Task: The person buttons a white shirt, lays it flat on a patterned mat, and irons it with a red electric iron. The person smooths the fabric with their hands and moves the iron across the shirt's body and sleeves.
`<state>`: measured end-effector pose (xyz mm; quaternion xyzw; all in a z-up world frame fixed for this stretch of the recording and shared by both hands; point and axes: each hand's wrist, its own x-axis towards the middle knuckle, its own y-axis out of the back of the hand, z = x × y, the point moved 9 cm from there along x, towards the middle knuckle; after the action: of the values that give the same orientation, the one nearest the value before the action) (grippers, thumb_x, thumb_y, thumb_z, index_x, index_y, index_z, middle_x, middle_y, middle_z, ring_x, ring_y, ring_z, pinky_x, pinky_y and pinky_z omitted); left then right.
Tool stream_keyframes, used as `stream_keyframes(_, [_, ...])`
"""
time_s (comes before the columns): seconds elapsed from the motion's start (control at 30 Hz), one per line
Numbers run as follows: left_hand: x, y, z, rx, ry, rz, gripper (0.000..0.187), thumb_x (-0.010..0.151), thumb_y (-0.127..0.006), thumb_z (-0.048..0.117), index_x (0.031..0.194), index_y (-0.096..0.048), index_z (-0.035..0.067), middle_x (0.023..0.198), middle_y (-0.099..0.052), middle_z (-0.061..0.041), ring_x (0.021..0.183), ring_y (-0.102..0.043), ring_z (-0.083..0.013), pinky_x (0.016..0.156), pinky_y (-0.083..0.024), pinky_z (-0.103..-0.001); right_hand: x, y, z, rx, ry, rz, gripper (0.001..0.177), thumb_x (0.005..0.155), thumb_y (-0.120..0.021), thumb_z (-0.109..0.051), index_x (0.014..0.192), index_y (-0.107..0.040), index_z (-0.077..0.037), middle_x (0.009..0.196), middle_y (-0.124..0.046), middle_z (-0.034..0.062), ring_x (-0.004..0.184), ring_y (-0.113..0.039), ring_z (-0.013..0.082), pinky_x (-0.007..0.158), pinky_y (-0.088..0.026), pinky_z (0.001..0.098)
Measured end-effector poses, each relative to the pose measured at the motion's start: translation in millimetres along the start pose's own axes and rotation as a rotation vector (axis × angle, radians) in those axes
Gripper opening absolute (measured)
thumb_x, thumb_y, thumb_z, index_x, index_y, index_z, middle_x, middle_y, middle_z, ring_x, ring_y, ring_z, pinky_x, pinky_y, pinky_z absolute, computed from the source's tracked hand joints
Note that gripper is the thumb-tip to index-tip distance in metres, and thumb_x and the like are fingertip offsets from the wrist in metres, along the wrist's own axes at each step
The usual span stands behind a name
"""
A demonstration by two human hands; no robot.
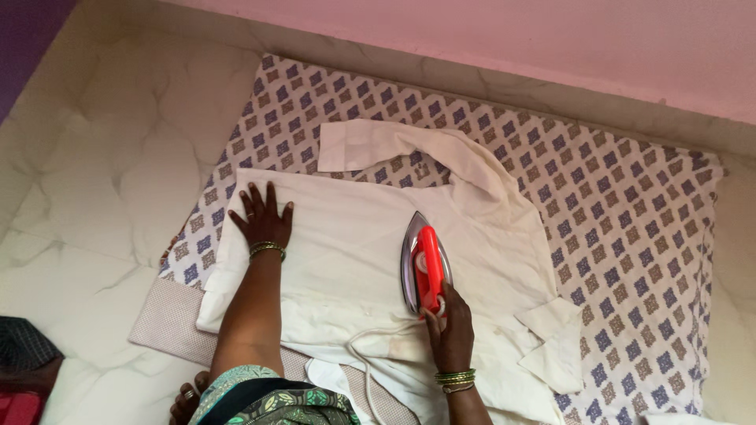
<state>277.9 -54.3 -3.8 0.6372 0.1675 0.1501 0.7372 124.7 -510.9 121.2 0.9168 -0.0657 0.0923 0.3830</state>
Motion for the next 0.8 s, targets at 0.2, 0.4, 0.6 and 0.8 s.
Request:
stream_keyframes(0.2, [3.6, 8.3, 3.2, 0.014, 0.068, -0.049, 0.076, 0.098, -0.027, 0.065, 0.164, -0.011, 0.030, 0.172, 0.000, -0.007, 0.157, 0.001, -0.0305, 0.119, 0.003, -0.068, 5.0, 16.2, 13.8, 0.013, -0.096, 0.076, 0.072, 0.083, -0.079, -0.016, 0.148, -0.048, -0.010, 0.137, -0.062, 0.0158, 0.118, -0.062, 0.0321, 0.094, -0.054, 0.0409])
stream_keyframes(0.4, [-40.7, 29.1, 53.0, 0.113, -0.104, 0.140, 0.074, 0.102, -0.038, 0.054, 0.165, -0.021, 0.018, 0.171, -0.009, -0.016, 0.157, -0.008, -0.0363, 0.118, 0.000, -0.071, 9.9, 26.5, 21.9, 0.009, -0.068, 0.115, 0.070, 0.084, -0.079, -0.015, 0.147, -0.049, -0.008, 0.136, -0.061, 0.0169, 0.118, -0.061, 0.0342, 0.096, -0.052, 0.0420])
stream_keyframes(0.6, [-152.6, 21.9, 127.0, -0.054, -0.507, 0.155, 0.069, 0.101, -0.046, 0.047, 0.161, -0.031, 0.019, 0.172, -0.012, -0.018, 0.158, -0.012, -0.0382, 0.118, -0.004, -0.075, 10.2, 23.7, 20.6, 0.005, -0.005, 0.101, 0.070, 0.083, -0.079, -0.016, 0.145, -0.049, -0.006, 0.135, -0.062, 0.0176, 0.118, -0.060, 0.0359, 0.098, -0.050, 0.0451])
stream_keyframes(0.8, [-202.3, 11.4, 150.4, 0.051, -0.517, 0.016, 0.073, 0.098, -0.045, 0.053, 0.162, -0.025, 0.025, 0.171, -0.008, -0.016, 0.157, -0.007, -0.0380, 0.117, -0.001, -0.073, -3.9, 2.4, -0.7, 0.042, 0.036, 0.010, 0.071, 0.081, -0.081, -0.016, 0.143, -0.049, -0.007, 0.131, -0.062, 0.0181, 0.116, -0.059, 0.0380, 0.097, -0.050, 0.0463])
